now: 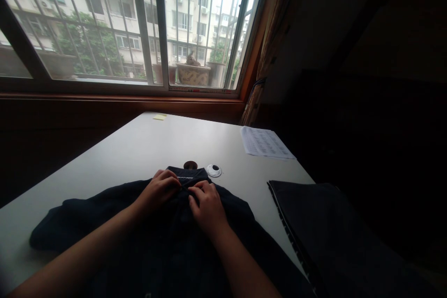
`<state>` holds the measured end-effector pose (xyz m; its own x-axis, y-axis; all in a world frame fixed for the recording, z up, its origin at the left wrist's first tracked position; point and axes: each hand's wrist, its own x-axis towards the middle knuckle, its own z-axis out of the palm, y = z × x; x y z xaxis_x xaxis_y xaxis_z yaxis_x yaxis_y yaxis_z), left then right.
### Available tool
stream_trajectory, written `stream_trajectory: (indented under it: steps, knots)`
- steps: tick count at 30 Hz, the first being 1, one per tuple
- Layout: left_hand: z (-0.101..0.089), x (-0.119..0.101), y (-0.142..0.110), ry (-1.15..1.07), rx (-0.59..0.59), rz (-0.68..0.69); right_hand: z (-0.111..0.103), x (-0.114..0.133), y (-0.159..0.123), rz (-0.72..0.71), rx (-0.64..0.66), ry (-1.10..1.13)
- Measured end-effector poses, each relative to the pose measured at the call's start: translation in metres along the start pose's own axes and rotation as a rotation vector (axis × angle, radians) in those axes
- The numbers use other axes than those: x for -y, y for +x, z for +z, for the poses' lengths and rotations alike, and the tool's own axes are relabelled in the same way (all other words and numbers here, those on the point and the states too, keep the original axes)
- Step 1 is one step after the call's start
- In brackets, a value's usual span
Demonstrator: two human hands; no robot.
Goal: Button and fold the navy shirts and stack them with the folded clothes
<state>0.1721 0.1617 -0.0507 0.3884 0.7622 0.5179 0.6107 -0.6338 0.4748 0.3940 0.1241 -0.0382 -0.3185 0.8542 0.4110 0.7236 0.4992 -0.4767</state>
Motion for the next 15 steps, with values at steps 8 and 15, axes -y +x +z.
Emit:
stream_trajectory:
  steps: [8,15]
  knots:
    - [-0.002,-0.0023,0.0003,0.045,0.022,0.023,-0.0022,0.0016,0.0007,-0.004,0.004,-0.003]
    - [0.0004,0.0015,-0.0002,0.068,0.021,0.027,-0.0008,0.0003,0.0004,-0.001,0.006,0.005]
